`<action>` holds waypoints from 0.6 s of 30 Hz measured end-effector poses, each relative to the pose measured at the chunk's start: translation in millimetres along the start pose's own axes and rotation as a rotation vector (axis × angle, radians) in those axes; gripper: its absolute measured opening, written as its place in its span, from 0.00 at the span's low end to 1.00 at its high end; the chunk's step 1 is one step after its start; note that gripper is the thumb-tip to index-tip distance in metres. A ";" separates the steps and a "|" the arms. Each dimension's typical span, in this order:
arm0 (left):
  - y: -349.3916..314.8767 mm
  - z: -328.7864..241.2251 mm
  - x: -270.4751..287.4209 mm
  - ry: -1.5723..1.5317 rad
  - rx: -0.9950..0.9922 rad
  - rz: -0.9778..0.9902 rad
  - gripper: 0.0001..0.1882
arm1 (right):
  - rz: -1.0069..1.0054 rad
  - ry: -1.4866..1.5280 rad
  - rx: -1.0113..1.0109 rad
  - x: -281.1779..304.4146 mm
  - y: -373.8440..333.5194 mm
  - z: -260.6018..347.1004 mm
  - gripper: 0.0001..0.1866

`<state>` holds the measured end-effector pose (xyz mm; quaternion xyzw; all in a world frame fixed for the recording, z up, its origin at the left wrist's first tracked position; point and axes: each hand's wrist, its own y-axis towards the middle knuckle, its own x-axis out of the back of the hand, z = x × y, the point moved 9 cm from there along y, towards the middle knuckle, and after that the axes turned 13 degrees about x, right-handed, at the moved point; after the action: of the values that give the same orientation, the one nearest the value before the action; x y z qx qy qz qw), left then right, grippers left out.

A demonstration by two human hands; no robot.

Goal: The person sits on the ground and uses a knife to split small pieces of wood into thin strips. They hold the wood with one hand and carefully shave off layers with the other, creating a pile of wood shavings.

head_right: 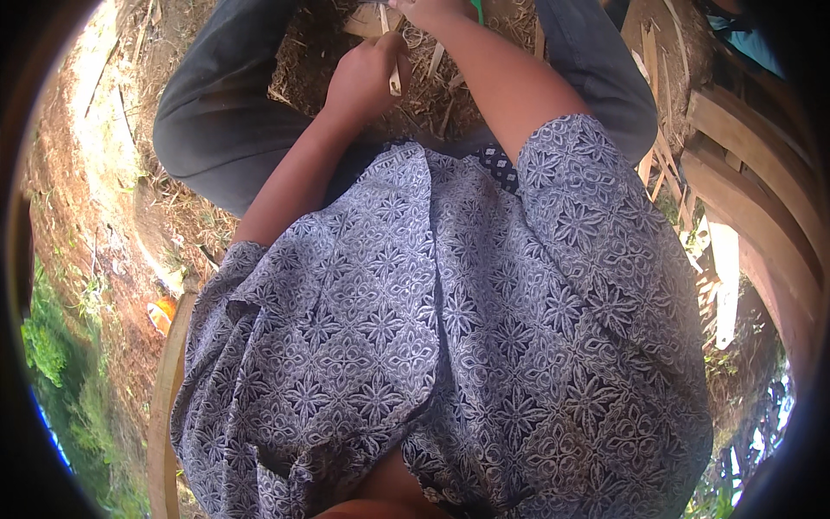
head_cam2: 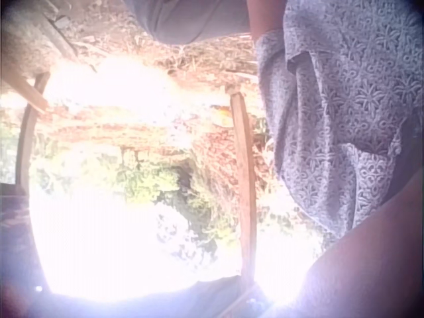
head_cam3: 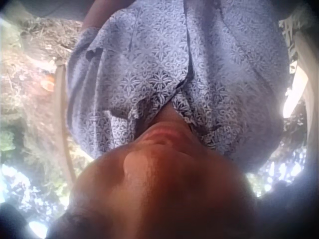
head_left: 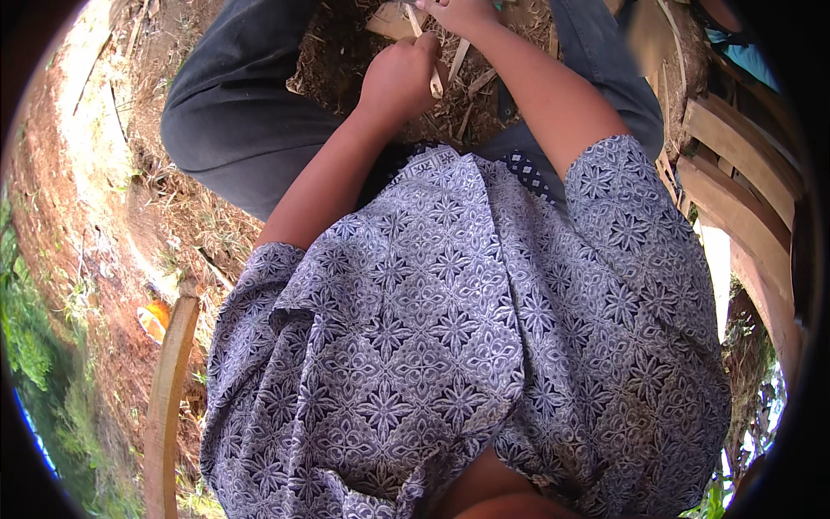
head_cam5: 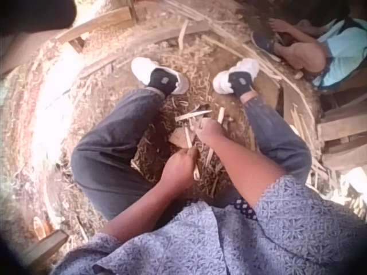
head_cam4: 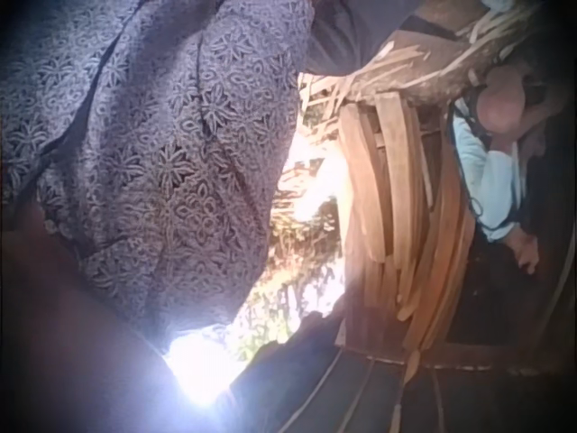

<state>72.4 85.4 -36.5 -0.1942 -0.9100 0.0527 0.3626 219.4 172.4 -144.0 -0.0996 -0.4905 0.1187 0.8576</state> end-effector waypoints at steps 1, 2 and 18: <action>-1.1 2.0 -1.2 0.008 0.001 -0.009 0.08 | -0.008 0.049 -0.080 5.2 -5.9 7.8 0.26; -3.8 5.3 -4.6 0.017 0.001 -0.018 0.08 | -0.016 0.098 -0.161 9.3 -8.5 11.6 0.26; -2.1 -2.4 -9.3 0.132 -0.021 0.064 0.12 | 0.115 0.002 0.039 40.7 -49.4 14.6 0.26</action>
<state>79.5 79.7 -40.3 -0.2301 -0.8778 0.0417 0.4180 231.9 138.5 -89.2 -0.1108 -0.4805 0.1772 0.8517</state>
